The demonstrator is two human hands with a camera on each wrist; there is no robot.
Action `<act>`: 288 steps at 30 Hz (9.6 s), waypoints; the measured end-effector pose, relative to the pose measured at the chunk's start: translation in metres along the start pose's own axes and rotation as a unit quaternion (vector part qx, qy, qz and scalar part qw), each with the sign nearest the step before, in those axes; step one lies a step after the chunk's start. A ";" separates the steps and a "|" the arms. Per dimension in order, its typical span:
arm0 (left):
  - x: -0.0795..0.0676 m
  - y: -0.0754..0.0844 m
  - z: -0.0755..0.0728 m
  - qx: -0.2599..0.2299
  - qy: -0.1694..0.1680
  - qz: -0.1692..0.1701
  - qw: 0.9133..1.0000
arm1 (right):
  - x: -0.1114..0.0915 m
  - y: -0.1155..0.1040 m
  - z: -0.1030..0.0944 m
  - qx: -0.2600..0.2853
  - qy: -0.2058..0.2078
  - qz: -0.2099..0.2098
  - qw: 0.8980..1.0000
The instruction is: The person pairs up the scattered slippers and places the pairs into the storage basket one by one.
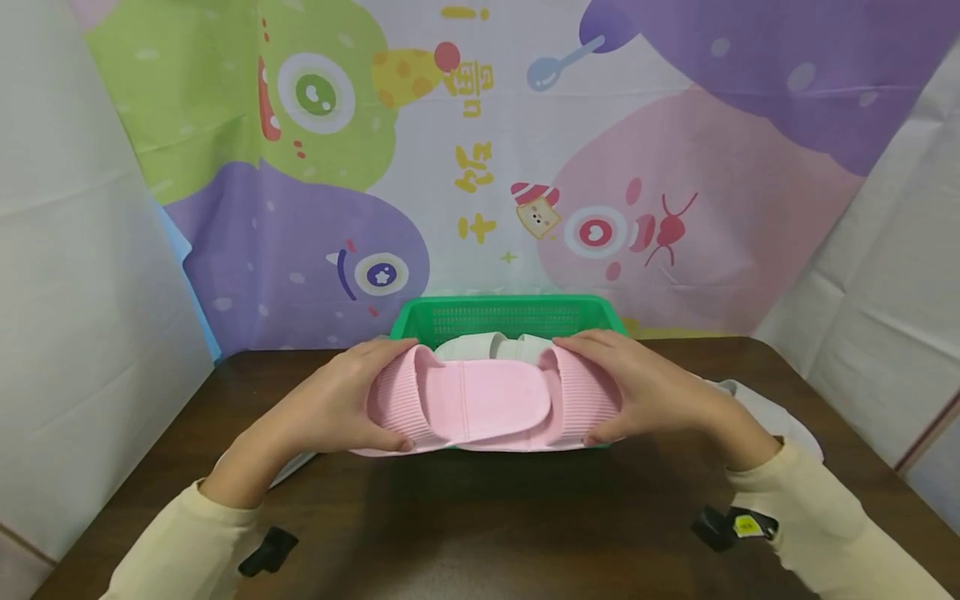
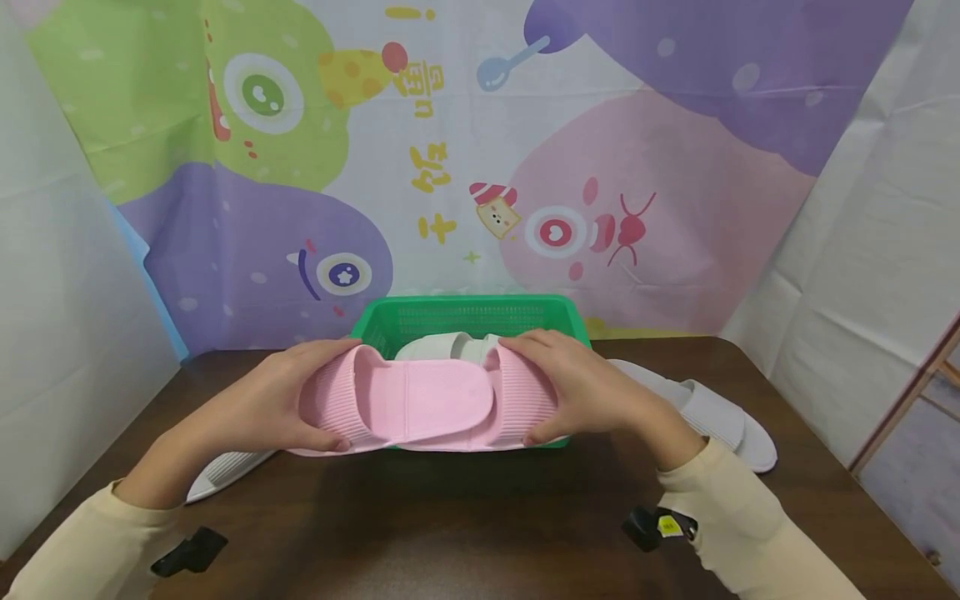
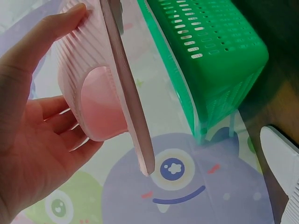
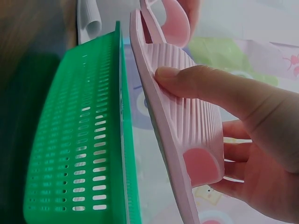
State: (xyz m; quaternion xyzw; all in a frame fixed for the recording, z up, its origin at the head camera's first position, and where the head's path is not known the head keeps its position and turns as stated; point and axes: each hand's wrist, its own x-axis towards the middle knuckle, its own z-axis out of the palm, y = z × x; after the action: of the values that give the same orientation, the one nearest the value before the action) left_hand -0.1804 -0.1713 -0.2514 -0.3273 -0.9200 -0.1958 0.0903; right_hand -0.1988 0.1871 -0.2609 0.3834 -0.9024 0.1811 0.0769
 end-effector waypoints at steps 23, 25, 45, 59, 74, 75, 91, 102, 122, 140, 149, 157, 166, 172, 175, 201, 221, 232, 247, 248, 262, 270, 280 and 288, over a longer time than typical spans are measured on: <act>0.001 0.001 0.001 -0.001 -0.007 -0.002 1.000 | 0.002 -0.002 0.004 -0.009 0.006 -0.004 1.000; 0.002 0.002 0.001 0.000 -0.007 -0.001 1.000 | 0.002 -0.002 0.004 -0.009 0.007 -0.004 1.000; 0.006 0.008 0.002 0.010 -0.005 0.007 1.000 | 0.005 -0.007 0.004 -0.011 0.016 0.001 1.000; 0.008 0.011 0.003 0.010 -0.012 0.004 1.000 | 0.008 -0.008 0.007 -0.004 0.025 -0.011 1.000; 0.011 0.013 0.004 0.011 -0.012 0.005 1.000 | 0.008 -0.011 0.007 0.004 0.024 -0.011 1.000; 0.011 0.013 0.004 0.012 -0.012 0.005 1.000 | 0.008 -0.011 0.007 0.006 0.024 -0.011 1.000; 0.012 0.016 0.001 0.018 -0.013 0.010 1.000 | 0.011 -0.013 0.010 0.008 0.022 -0.026 0.999; 0.013 0.017 0.001 0.021 -0.012 0.012 1.000 | 0.013 -0.017 0.009 0.010 0.018 -0.028 0.999; 0.017 0.019 0.005 0.011 -0.016 0.007 1.000 | 0.015 -0.016 0.014 0.014 0.031 -0.021 0.999; 0.013 0.018 0.018 -0.005 -0.013 0.009 1.000 | 0.015 -0.017 0.025 0.024 0.022 -0.027 0.999; 0.016 0.019 0.017 0.004 0.010 0.026 1.000 | 0.018 -0.019 0.024 0.014 0.030 -0.035 0.999; 0.018 0.019 0.017 0.001 0.005 0.020 1.000 | 0.021 -0.020 0.023 0.015 0.025 -0.023 0.999; 0.020 0.020 0.024 -0.002 0.010 0.021 1.000 | 0.020 -0.021 0.024 0.016 0.023 -0.006 1.000; 0.017 0.019 0.028 -0.013 0.022 0.023 0.999 | 0.018 -0.021 0.026 0.034 0.026 0.000 0.999; 0.013 0.017 0.030 -0.034 0.035 0.033 0.998 | 0.015 -0.020 0.028 0.044 0.036 0.000 0.998; -0.015 -0.017 0.048 -0.541 -0.015 -0.246 0.804 | 0.002 -0.012 0.029 0.051 0.067 -0.007 0.996; -0.016 -0.009 0.046 -0.593 -0.013 -0.228 0.772 | -0.002 -0.010 0.033 0.083 0.047 -0.009 0.995; -0.013 -0.008 0.042 -0.612 0.018 -0.218 0.760 | -0.005 -0.001 0.029 0.100 0.061 0.003 0.993; -0.023 -0.019 0.038 -0.620 0.022 -0.223 0.752 | -0.016 0.016 0.028 0.181 0.050 0.117 0.975; -0.023 -0.019 0.037 -0.621 0.022 -0.223 0.752 | -0.017 0.017 0.029 0.192 0.045 0.127 0.972; -0.026 -0.017 0.032 -0.621 0.027 -0.235 0.747 | -0.021 0.026 0.023 0.298 -0.014 0.209 0.931; -0.027 -0.017 0.032 -0.625 0.026 -0.227 0.747 | -0.020 0.022 0.026 0.294 -0.022 0.220 0.930; -0.028 -0.017 0.031 -0.627 0.025 -0.227 0.744 | -0.018 0.019 0.029 0.335 -0.018 0.195 0.922; -0.027 -0.018 0.032 -0.635 0.024 -0.223 0.739 | -0.018 0.017 0.029 0.366 -0.016 0.208 0.907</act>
State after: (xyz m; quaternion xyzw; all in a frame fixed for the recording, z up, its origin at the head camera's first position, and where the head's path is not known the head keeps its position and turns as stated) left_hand -0.1727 -0.1859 -0.2937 -0.0892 -0.6265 -0.7570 -0.1626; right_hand -0.1979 0.1987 -0.2972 0.1914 -0.8333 0.5038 -0.1229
